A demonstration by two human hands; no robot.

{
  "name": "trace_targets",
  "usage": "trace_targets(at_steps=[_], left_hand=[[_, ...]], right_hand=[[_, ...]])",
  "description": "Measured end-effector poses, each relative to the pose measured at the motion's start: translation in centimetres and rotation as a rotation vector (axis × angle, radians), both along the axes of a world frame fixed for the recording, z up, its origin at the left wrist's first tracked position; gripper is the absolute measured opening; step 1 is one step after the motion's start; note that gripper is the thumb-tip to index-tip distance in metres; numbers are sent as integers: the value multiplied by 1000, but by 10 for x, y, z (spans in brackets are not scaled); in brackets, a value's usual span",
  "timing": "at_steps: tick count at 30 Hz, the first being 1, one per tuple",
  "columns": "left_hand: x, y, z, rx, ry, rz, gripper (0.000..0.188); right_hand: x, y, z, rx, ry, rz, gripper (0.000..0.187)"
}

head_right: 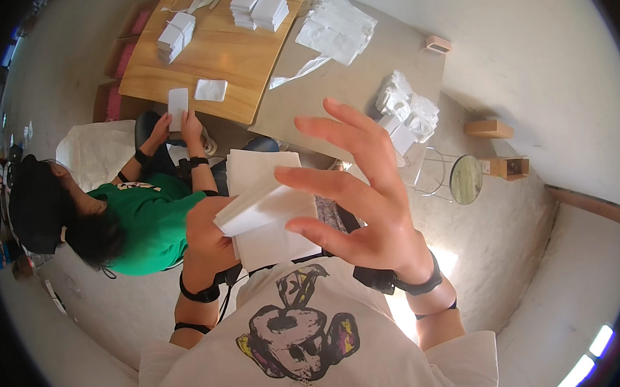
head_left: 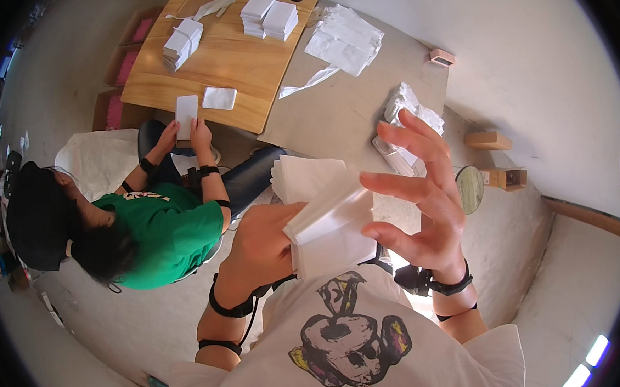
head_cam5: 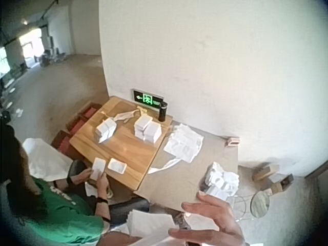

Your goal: Folding thin white paper strips into small rectangular stacks.

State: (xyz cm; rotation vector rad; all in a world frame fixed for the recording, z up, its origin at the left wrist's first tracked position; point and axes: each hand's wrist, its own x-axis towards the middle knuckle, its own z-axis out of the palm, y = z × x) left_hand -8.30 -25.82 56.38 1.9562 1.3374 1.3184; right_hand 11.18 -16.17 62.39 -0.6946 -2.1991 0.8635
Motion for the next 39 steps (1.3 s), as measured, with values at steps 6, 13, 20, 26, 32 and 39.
trace_targets(at_steps=[6,13,20,26,32,39], left_hand=[[3,-3,5,-36,-2,-63,33],[2,-5,-3,35,-30,-24,34],[0,-4,0,-16,-61,-6,36],[5,-3,4,-40,-14,-78,36],[6,-2,4,-37,-78,-80,37],[7,-5,-3,-66,-171,-102,39]], right_hand=[[-1,-1,-4,47,-26,30,32],[3,-4,-8,-20,62,74,25],[12,-2,-3,-73,86,230,24],[1,0,2,-15,-43,77,44],[2,-1,-2,-4,-28,157,40],[1,-2,-10,23,-8,101,34]])
